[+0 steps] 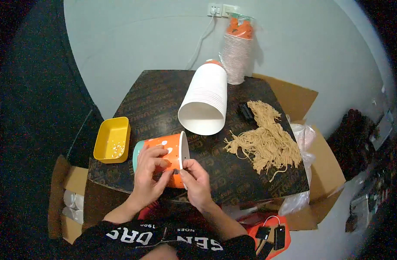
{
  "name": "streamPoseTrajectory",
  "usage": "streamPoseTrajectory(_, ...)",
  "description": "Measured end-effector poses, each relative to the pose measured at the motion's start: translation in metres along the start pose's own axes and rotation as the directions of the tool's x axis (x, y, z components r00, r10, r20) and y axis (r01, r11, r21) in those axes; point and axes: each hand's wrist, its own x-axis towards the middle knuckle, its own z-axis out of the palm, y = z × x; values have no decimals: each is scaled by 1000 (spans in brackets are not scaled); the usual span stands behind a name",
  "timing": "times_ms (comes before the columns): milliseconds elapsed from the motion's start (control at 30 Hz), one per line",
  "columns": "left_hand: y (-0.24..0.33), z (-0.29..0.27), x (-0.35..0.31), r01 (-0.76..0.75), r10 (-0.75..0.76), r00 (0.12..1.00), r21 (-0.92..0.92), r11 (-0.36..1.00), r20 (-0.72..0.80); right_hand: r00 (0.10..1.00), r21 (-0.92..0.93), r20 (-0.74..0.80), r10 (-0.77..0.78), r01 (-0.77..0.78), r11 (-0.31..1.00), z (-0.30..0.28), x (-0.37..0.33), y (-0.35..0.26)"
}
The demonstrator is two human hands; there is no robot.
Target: Thread string handles through pre-punched holes in paper buckets for packaging.
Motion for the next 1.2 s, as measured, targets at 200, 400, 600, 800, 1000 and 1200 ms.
streamPoseTrajectory(200,2,-4,-1,1,0,1000,-24,1000,31,999,-158,-33,-36,30,987,-2,-4,10)
streamPoseTrajectory(400,6,-6,-5,-26,23,998,47,999,65,990,-282,-27,-137,123,951,10,-8,9)
streamPoseTrajectory(600,6,-3,-10,-111,105,994,178,978,39,949,-445,3,-316,284,849,9,-8,21)
streamPoseTrajectory(800,7,-8,-12,-179,172,984,234,956,51,898,-635,89,-431,384,670,16,-10,16)
streamPoseTrajectory(1000,6,-10,-16,-219,211,976,258,941,60,871,-678,153,-467,436,592,26,-12,14)
streamPoseTrajectory(1200,5,-13,-19,-241,233,971,278,930,62,849,-714,188,-494,463,525,28,-13,10)
